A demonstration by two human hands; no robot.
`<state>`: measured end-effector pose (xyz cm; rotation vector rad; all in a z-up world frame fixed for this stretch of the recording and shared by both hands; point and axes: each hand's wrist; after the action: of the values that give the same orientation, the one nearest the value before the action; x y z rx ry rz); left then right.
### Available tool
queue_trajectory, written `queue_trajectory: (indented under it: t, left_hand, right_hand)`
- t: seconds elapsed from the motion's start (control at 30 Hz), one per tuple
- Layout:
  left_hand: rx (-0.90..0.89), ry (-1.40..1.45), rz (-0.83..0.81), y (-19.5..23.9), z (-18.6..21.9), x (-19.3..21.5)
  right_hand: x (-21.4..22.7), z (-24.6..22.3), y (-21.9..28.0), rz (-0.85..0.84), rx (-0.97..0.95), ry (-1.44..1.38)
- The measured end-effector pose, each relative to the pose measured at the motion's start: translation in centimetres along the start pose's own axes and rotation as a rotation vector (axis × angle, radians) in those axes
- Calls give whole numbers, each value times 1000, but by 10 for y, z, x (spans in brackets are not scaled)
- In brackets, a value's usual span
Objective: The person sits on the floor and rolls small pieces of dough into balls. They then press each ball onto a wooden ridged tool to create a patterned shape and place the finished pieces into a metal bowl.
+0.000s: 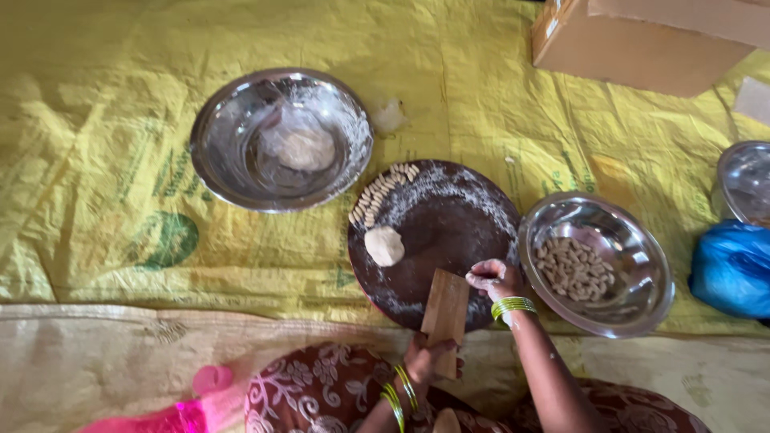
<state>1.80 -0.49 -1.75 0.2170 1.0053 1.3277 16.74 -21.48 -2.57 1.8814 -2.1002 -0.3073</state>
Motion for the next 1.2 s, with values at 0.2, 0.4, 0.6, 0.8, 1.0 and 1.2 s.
queue_trajectory:
  t: [0.2, 0.4, 0.6, 0.8, 1.0, 1.2]
  left_hand:
    - [-3, -60, -69, 28, 13, -10]
    - [56, -126, -6, 43, 24, -13]
    - [6, -154, -56, 40, 20, -9]
    - [-69, -226, 7, 28, 3, -6]
    - [28, -136, 16, 22, -14, -4]
    - [8, -143, 20, 18, -15, -4]
  right_hand:
    - [0, 18, 44, -136, -63, -66]
    - [-18, 10, 49, -182, 64, 329]
    - [-21, -4, 64, -194, 119, 576]
    - [-32, -9, 64, -118, 74, 586]
    - [-33, -4, 57, -58, 132, 735]
    - [-34, -1, 44, -17, 269, 755]
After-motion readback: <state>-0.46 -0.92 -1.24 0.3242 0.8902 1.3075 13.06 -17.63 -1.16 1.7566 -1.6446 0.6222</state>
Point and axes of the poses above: each hand's wrist, its own y-axis away from the middle knuckle, its own x-axis out of the back of the hand, z = x × y, and after that the axes turned 13 degrees about -y, right-handed
